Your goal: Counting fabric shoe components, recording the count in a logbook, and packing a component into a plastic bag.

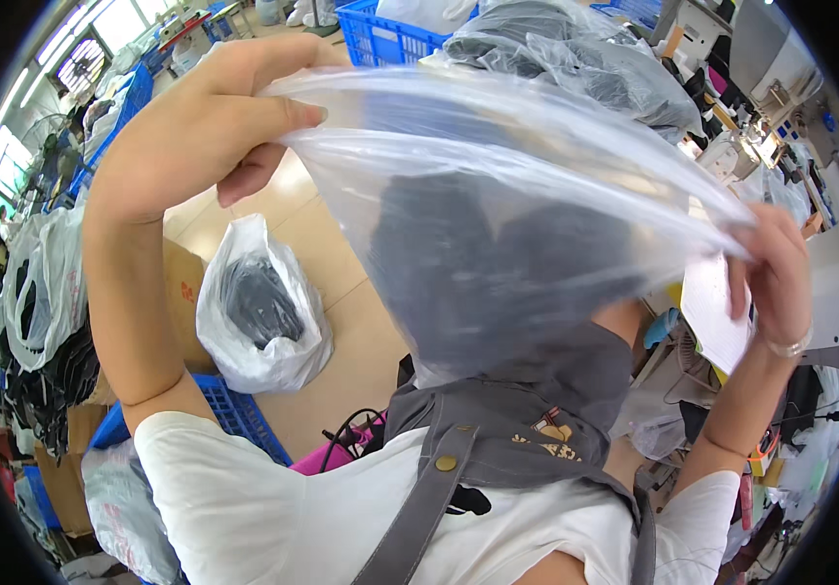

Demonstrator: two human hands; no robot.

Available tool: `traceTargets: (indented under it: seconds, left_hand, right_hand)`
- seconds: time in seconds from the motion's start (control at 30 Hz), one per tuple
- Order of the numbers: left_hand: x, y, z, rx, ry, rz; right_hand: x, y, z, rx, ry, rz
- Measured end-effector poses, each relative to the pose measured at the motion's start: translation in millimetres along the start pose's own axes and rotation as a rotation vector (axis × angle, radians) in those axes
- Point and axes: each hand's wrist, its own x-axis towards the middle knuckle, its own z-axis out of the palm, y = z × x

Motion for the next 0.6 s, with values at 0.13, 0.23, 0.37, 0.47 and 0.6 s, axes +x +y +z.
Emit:
traceTargets:
  seconds: [0.13,0.23,0.37,0.47,0.6]
  left_hand:
    - [24.4,17.2,0.1,-0.249,-0.247,0.149]
    - [89.8,4.7,42.6,-0.346,-0.391,0.192]
    - [157.3,-43.7,153.3,-0.472,-0.538,0.0]
    - [168.5,-56.3,208.3,-0.951,-0.427,0.191]
    - [135.4,-44.9,240.9,-1.269,-0.713,0.372]
  right_hand:
    - [-72.9,-7.5,-36.1,0.079,0.267,-0.157]
    - [-72.1,7.7,-31.1,-0.433,0.135,-0.387]
    - [-61.5,87.8,4.9,0.423,-0.096,-0.24]
    - [-76.7,120.8,-3.3,1.001,0.154,-0.24]
    - [-69.6,99.2,9.4,0.958,0.094,-0.394]
